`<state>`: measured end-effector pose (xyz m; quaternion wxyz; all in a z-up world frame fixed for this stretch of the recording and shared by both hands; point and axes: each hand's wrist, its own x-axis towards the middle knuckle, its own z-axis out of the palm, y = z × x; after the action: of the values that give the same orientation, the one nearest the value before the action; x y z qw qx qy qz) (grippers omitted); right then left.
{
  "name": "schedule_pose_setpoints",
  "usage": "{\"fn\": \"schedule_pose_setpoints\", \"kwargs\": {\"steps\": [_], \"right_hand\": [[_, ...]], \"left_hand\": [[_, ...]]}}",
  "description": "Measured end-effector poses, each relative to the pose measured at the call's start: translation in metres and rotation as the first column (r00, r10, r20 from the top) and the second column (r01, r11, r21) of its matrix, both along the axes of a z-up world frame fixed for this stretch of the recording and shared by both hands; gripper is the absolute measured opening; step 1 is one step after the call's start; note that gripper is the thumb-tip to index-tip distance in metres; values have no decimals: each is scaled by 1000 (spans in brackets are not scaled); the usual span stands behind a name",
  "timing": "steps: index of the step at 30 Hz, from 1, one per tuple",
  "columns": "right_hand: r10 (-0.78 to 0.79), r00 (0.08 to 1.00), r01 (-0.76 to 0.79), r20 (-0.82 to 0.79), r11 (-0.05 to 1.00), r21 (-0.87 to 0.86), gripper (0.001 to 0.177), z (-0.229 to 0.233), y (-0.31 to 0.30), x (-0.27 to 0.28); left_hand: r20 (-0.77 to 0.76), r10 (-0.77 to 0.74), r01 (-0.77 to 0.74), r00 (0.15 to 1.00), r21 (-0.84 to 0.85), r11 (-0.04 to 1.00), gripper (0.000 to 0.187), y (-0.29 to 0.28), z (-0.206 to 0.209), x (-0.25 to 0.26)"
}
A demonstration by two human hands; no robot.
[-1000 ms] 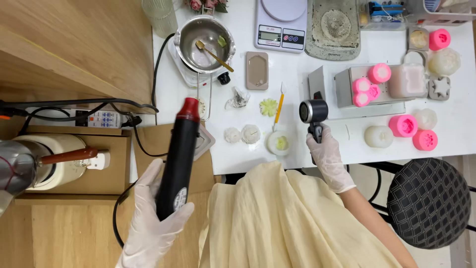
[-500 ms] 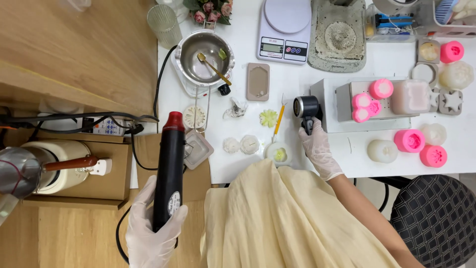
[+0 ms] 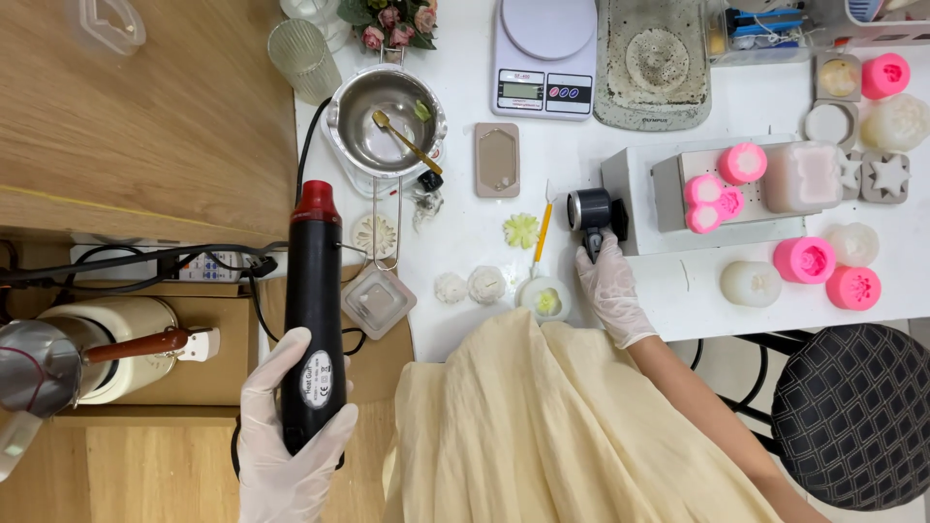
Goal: Preparing and melting wax for candle production at a workstation.
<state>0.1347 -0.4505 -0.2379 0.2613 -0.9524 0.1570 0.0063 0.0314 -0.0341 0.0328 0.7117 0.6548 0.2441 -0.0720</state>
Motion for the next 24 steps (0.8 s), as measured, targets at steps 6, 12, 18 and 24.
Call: {"fn": "schedule_pose_setpoints", "kwargs": {"steps": [6, 12, 18, 24], "right_hand": [[44, 955, -108, -292, 972, -208, 46, 51, 18, 14], [731, 654, -603, 195, 659, -449, 74, 253, 153, 26], [899, 238, -825, 367, 387, -412, 62, 249, 207, 47], [748, 488, -789, 449, 599, -140, 53, 237, 211, 56]], "left_hand": [[-86, -43, 37, 995, -70, 997, 92, 1, 1, 7], [-134, -209, 206, 969, -35, 978, 101, -4, 13, 24], [185, -501, 340, 845, 538, 771, 82, -6, 82, 32], [-389, -492, 627, 779, 525, 576, 61, 13, 59, -17]]}}
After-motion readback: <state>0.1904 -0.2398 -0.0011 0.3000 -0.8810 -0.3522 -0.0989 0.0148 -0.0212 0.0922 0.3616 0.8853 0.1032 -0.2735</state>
